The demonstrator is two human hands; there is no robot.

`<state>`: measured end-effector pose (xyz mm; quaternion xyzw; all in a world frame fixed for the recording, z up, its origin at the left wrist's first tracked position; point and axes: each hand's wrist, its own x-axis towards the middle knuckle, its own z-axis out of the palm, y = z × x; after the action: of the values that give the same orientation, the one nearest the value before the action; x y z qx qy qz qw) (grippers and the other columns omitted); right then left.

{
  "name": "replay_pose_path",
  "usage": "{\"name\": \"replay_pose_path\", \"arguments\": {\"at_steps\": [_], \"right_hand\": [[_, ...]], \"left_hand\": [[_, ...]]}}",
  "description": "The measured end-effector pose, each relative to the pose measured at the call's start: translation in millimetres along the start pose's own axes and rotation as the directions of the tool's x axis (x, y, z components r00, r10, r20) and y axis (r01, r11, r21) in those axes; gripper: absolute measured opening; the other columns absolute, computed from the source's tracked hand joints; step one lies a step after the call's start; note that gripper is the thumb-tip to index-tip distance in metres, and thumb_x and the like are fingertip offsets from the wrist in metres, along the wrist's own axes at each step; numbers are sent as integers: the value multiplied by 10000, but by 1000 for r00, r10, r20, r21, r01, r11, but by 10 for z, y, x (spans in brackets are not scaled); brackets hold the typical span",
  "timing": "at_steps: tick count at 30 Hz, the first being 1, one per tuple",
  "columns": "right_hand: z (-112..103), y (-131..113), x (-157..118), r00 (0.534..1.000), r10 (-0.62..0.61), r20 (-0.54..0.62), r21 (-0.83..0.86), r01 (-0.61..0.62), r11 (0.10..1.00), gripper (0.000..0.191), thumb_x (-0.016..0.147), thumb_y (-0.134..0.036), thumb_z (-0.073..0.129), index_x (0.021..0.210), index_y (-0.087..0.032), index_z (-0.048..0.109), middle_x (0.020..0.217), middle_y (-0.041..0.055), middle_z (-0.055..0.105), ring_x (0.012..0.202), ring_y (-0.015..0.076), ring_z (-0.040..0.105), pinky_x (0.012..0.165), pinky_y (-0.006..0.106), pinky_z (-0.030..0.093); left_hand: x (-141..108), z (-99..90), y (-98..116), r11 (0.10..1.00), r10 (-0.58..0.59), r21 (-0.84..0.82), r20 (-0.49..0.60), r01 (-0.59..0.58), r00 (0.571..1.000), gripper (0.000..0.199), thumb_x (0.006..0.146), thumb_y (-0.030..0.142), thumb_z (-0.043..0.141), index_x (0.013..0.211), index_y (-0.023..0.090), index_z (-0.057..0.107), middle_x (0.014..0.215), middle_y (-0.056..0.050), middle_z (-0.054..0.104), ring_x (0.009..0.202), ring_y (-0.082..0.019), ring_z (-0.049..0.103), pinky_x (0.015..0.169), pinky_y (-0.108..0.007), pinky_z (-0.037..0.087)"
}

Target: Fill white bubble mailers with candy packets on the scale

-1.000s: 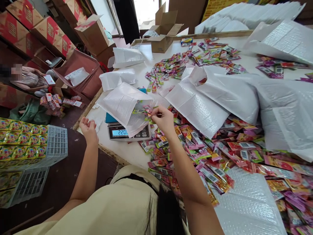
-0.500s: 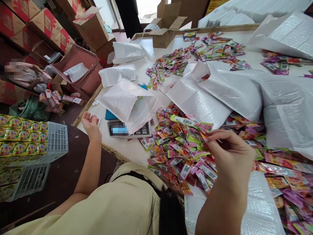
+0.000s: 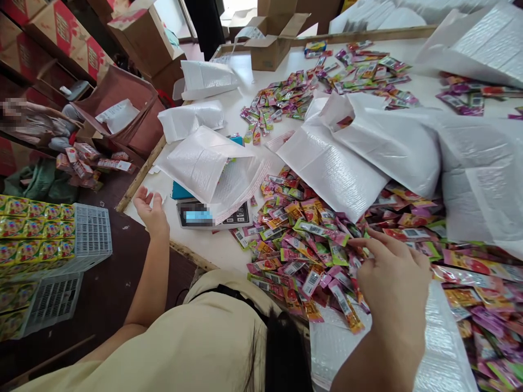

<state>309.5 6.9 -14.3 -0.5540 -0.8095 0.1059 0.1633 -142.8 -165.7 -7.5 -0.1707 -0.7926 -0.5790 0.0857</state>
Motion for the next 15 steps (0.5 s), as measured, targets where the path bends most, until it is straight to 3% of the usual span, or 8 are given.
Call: {"name": "replay_pose_path", "arguments": {"at_steps": [2,4,7,9,10,12,14,15], "right_hand": [[-13,-85,56,998,57,31,-66,-55,996,372,836,-240,354,956,-310,699,1102,133,740,1048,362,694,905,566,517],[-35,-186,129,990,130,61,-40,-127,991,395,852,-288,364,1085,-315,681,1080,136,740,1055,365,693,855,545,541],[-40,-308,244,979,164,119,96,-176,980,374,837,-394,423,1132,-345,647,1134,106,741,1076,356,697,891,529,551],[-25,-366,304,972,146,186,162,-177,971,350,821,-439,440,1089,-353,648,1152,89,745,1042,357,709,895,533,552],[-17,-389,324,967,143,211,180,-182,967,346,817,-455,441,1070,-355,654,1163,84,745,1027,359,713,883,536,553],[-5,-417,341,960,160,230,194,-206,959,355,809,-476,430,1042,-358,671,1145,79,752,991,367,720,848,545,554],[3,-412,336,955,205,215,186,-246,951,373,785,-484,422,1011,-360,692,1028,80,768,908,379,726,796,554,552],[10,-394,330,951,226,209,177,-264,948,379,769,-486,421,991,-360,702,930,79,766,833,382,722,759,554,549]], "left_hand": [[-34,-36,23,985,140,99,48,-144,989,511,922,332,600,1404,237,462,1478,-164,477,1337,-266,519,1120,-435,449],[-100,-34,35,912,317,201,211,-359,925,614,904,354,623,1471,226,427,1543,-193,424,1440,-314,428,1164,-489,395],[-221,101,27,714,438,253,567,-653,698,712,848,362,688,1501,192,460,1619,-212,368,1545,-378,285,1244,-566,221],[-224,275,47,633,462,200,676,-747,573,553,855,333,669,1392,220,600,1574,-180,467,1521,-385,346,1243,-591,185],[-170,376,84,625,497,152,679,-766,541,423,863,306,653,1280,242,679,1487,-154,572,1465,-371,439,1233,-590,208],[91,590,238,654,584,60,593,-754,555,187,878,257,629,1017,255,754,1202,-98,744,1258,-315,633,1185,-554,320],[558,830,507,713,620,22,449,-701,644,141,913,232,596,909,219,736,1008,-73,772,1070,-255,702,1085,-490,447],[854,968,674,740,613,35,375,-671,695,164,943,222,565,939,183,724,1010,-88,763,1044,-239,697,1032,-460,487]]}}
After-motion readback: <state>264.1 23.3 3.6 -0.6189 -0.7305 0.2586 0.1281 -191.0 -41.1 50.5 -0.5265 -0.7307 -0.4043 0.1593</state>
